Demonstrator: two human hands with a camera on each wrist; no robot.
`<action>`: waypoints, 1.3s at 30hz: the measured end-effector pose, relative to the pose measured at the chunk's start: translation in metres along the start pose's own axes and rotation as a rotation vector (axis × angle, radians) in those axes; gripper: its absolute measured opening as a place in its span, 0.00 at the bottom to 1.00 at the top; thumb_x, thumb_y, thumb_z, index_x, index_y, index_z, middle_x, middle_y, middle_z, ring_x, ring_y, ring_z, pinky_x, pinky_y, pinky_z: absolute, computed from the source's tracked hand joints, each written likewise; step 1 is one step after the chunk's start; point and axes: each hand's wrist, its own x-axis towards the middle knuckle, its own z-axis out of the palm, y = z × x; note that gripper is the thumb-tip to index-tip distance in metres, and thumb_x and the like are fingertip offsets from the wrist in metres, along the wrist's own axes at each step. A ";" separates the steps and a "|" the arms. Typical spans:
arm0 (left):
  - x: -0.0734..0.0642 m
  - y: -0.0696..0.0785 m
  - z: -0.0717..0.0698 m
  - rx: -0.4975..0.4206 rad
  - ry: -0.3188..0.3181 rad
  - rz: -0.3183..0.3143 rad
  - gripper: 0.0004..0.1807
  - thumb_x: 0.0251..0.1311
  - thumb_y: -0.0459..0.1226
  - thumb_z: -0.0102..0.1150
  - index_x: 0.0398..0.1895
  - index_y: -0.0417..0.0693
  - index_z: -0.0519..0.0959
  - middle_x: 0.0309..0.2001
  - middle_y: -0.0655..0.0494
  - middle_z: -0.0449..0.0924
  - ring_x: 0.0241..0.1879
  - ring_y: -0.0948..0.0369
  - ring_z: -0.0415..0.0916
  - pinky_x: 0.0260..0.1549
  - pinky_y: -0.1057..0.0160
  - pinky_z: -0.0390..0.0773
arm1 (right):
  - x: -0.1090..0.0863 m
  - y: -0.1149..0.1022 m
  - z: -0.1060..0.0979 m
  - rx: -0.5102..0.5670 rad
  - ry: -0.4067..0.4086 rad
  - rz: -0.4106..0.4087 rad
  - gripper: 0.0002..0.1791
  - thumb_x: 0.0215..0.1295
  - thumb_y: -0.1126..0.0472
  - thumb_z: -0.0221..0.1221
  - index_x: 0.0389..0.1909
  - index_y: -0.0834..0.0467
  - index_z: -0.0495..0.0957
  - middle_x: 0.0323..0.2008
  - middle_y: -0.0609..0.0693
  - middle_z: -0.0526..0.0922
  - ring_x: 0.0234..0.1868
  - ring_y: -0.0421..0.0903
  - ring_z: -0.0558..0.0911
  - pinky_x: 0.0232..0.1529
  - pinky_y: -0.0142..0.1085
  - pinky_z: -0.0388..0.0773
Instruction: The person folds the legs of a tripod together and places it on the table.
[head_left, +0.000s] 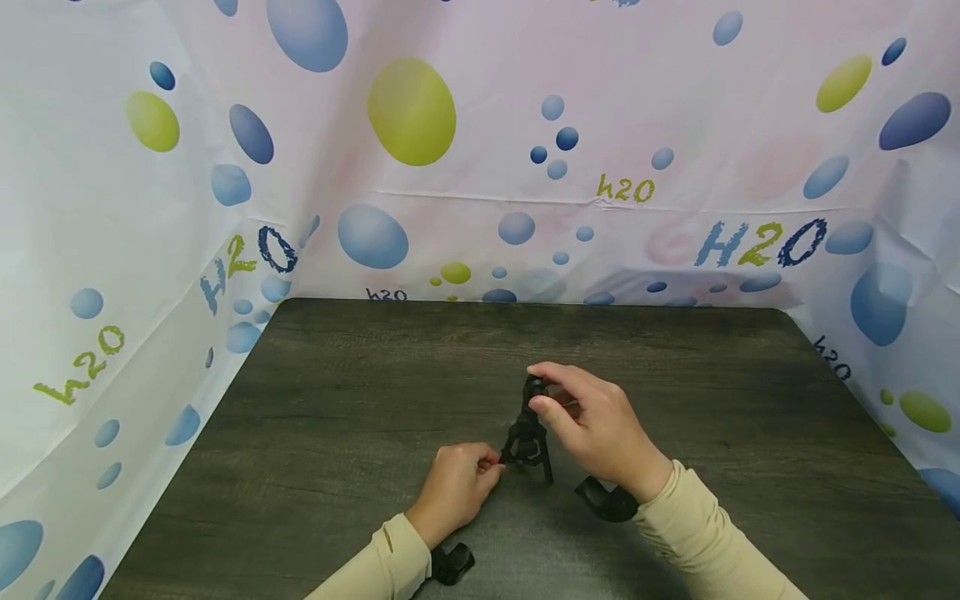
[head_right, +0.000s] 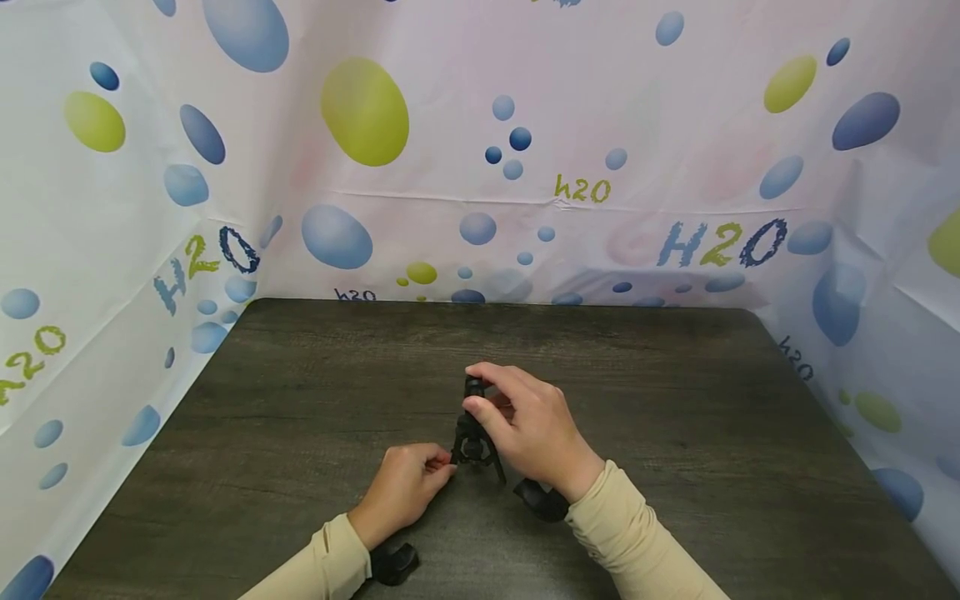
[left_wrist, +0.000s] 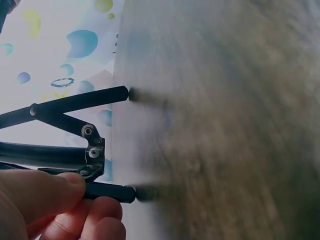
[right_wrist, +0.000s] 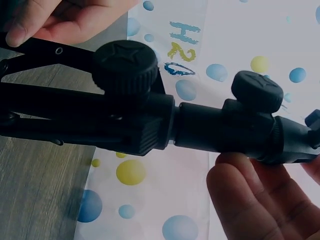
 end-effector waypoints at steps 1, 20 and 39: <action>0.000 0.000 0.000 -0.001 0.000 0.000 0.02 0.57 0.30 0.71 0.29 0.43 0.86 0.26 0.58 0.84 0.24 0.68 0.78 0.24 0.70 0.77 | 0.000 0.000 0.000 0.000 0.001 0.001 0.19 0.75 0.55 0.57 0.59 0.63 0.77 0.45 0.53 0.84 0.36 0.41 0.85 0.35 0.32 0.83; 0.000 -0.001 0.004 -0.024 0.035 -0.027 0.02 0.56 0.31 0.73 0.29 0.42 0.87 0.26 0.57 0.85 0.24 0.70 0.79 0.22 0.73 0.76 | 0.000 -0.001 0.005 0.012 0.016 0.000 0.20 0.75 0.53 0.57 0.59 0.62 0.77 0.46 0.54 0.83 0.34 0.41 0.85 0.35 0.30 0.82; 0.000 -0.003 0.004 -0.081 0.023 -0.076 0.03 0.55 0.32 0.74 0.28 0.45 0.87 0.26 0.57 0.86 0.23 0.70 0.79 0.22 0.71 0.76 | 0.000 -0.001 0.010 -0.006 0.059 -0.023 0.23 0.77 0.47 0.53 0.58 0.62 0.78 0.43 0.52 0.84 0.32 0.40 0.84 0.34 0.28 0.81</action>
